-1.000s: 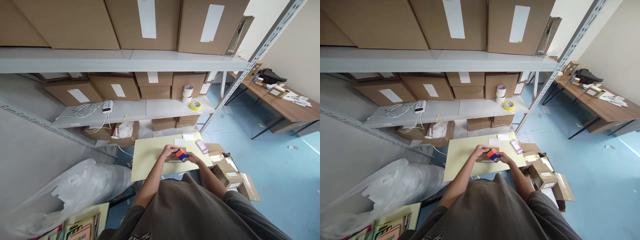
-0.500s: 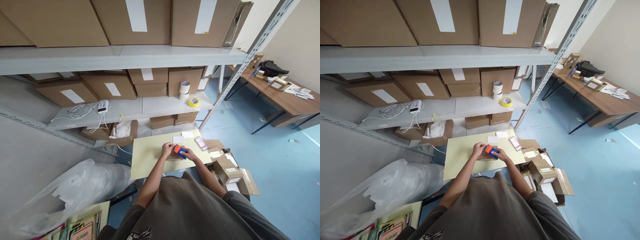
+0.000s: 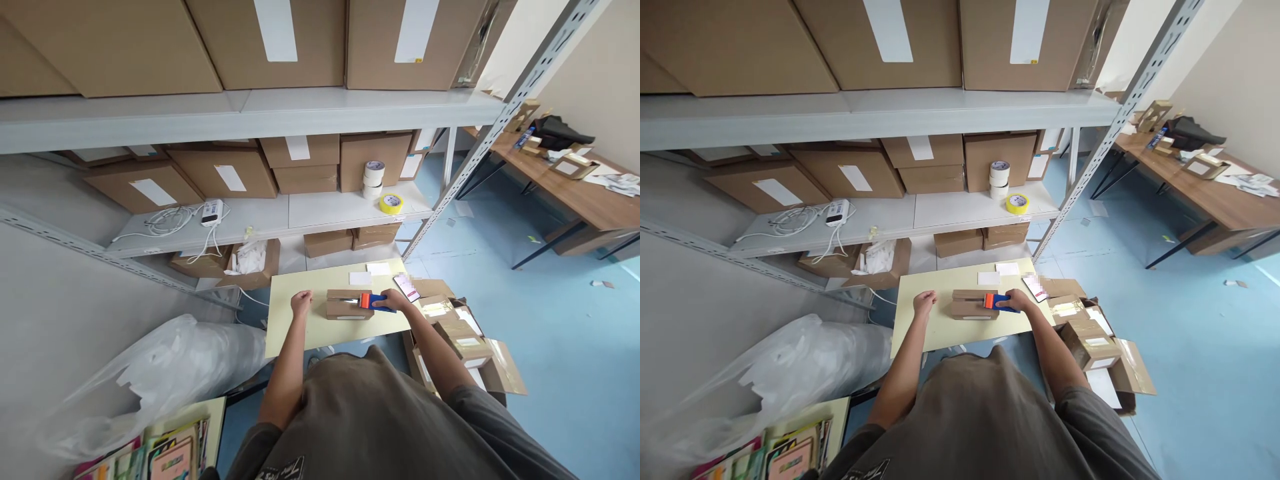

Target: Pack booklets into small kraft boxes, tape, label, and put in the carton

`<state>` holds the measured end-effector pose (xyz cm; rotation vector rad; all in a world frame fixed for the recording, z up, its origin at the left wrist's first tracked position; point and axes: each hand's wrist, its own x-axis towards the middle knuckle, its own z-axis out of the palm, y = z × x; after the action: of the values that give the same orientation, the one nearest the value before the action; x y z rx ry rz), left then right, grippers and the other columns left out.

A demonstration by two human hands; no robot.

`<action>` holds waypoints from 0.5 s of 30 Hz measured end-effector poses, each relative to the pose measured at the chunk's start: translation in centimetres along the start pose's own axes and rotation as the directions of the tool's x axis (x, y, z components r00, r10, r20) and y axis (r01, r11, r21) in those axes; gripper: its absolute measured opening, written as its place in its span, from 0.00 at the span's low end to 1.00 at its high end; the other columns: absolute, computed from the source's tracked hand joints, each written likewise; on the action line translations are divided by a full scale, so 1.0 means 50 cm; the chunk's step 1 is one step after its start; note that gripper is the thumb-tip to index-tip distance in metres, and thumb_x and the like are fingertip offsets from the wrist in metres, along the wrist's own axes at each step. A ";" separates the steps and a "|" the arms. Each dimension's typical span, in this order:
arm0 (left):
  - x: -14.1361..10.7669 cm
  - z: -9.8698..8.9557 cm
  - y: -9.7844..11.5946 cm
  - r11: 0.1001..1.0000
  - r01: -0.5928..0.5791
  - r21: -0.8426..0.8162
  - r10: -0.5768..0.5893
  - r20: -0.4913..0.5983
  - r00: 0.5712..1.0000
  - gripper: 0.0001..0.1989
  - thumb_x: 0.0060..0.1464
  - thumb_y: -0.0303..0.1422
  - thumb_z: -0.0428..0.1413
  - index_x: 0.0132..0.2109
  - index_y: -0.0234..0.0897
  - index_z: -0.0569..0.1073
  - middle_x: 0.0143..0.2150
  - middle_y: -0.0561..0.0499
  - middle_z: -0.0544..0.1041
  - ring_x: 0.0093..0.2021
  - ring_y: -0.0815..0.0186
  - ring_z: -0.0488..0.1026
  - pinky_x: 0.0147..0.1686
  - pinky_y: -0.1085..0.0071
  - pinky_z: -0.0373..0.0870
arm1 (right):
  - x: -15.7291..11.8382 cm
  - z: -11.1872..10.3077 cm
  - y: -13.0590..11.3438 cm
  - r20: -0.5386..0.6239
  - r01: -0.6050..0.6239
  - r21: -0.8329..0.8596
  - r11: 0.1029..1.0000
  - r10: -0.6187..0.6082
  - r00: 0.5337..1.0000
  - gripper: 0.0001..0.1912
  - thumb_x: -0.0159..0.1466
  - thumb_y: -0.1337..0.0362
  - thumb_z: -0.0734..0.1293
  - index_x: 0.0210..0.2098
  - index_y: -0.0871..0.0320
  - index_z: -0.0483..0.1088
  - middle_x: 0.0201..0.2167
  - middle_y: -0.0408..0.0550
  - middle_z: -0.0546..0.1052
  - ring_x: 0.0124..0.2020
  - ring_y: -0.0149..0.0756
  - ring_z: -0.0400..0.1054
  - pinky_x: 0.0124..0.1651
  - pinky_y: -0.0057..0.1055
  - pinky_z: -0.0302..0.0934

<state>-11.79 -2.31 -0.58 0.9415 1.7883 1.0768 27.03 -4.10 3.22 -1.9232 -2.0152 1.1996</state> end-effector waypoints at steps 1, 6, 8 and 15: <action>0.003 -0.009 -0.008 0.999 0.028 -0.028 -0.029 -0.021 0.999 0.12 0.48 0.42 0.61 0.31 0.37 0.81 0.22 0.51 0.77 0.27 0.64 0.76 0.32 0.69 0.73 | 0.004 0.003 0.000 0.013 -0.008 -0.006 1.000 0.008 1.000 0.33 0.47 0.30 0.75 0.24 0.55 0.72 0.24 0.48 0.76 0.28 0.40 0.69 0.31 0.31 0.55; 0.000 -0.021 -0.036 0.995 0.061 -0.074 -0.065 -0.050 0.997 0.13 0.46 0.44 0.61 0.29 0.37 0.79 0.21 0.52 0.76 0.25 0.66 0.74 0.31 0.70 0.73 | 0.007 0.028 -0.012 0.041 -0.051 -0.004 0.999 0.051 0.998 0.33 0.49 0.30 0.74 0.24 0.56 0.73 0.25 0.48 0.76 0.29 0.41 0.70 0.31 0.32 0.55; 0.000 -0.023 -0.041 0.994 0.048 -0.097 -0.051 -0.024 0.998 0.14 0.46 0.44 0.61 0.31 0.37 0.80 0.23 0.51 0.77 0.26 0.66 0.74 0.32 0.70 0.73 | -0.002 0.024 -0.015 0.044 -0.054 -0.003 0.999 0.054 0.998 0.32 0.50 0.30 0.73 0.26 0.56 0.74 0.26 0.50 0.77 0.29 0.41 0.70 0.32 0.32 0.55; 0.018 -0.042 -0.040 0.973 -0.006 -0.230 -0.004 -0.045 0.999 0.19 0.45 0.48 0.63 0.35 0.35 0.82 0.24 0.50 0.77 0.27 0.65 0.74 0.32 0.68 0.74 | -0.015 -0.025 -0.057 -0.033 -0.039 -0.003 0.999 0.039 0.999 0.33 0.51 0.30 0.73 0.25 0.56 0.72 0.24 0.49 0.76 0.27 0.39 0.68 0.29 0.32 0.53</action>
<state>-14.40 -2.84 -2.02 0.7827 1.6557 1.2834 25.65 -3.87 6.09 -1.9799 -1.9734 1.1654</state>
